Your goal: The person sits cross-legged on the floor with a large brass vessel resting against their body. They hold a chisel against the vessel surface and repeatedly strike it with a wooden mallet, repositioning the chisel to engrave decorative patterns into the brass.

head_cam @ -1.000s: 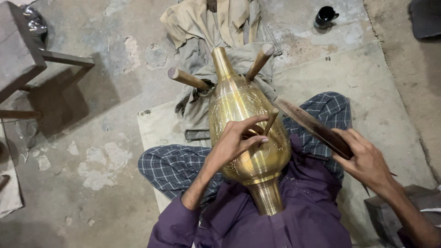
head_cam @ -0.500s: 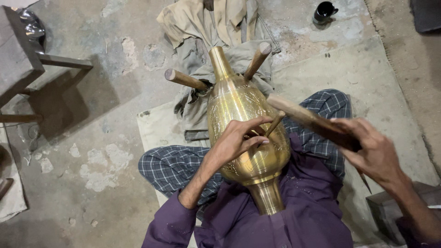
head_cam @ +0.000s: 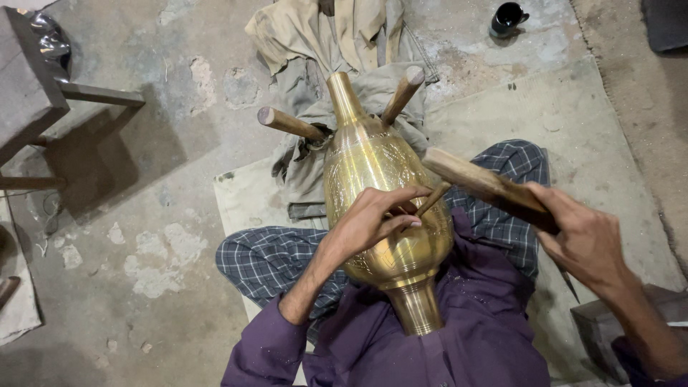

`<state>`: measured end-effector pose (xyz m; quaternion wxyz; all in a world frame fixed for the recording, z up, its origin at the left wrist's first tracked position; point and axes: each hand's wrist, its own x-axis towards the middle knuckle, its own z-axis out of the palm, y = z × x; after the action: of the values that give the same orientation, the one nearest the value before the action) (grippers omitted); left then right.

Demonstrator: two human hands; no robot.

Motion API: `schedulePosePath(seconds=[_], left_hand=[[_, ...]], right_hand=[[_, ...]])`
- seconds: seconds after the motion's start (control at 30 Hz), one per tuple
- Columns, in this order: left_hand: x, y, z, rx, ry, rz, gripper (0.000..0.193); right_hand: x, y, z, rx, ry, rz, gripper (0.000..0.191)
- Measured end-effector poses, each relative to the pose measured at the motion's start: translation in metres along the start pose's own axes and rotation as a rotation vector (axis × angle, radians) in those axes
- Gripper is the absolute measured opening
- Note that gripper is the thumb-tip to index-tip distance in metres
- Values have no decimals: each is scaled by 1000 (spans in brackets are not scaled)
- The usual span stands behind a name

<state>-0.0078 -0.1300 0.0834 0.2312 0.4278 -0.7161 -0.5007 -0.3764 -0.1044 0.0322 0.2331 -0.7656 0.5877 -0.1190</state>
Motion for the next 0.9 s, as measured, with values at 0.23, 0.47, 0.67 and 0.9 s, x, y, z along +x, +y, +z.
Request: schedulePosePath(seconds=[0.23, 0.47, 0.67, 0.9], left_hand=[[2, -6, 1, 29, -27, 87, 50], [5, -9, 3, 35, -78, 95, 53], [2, -9, 2, 37, -57, 108, 52], [-2, -11, 4, 22, -45, 75, 52]], right_hand=[[-8, 5, 15, 122, 71, 25, 50], [-17, -7, 16, -81, -7, 127, 55], [-15, -14, 12, 332, 52, -49, 58], [-11, -17, 11, 428, 132, -5, 44]])
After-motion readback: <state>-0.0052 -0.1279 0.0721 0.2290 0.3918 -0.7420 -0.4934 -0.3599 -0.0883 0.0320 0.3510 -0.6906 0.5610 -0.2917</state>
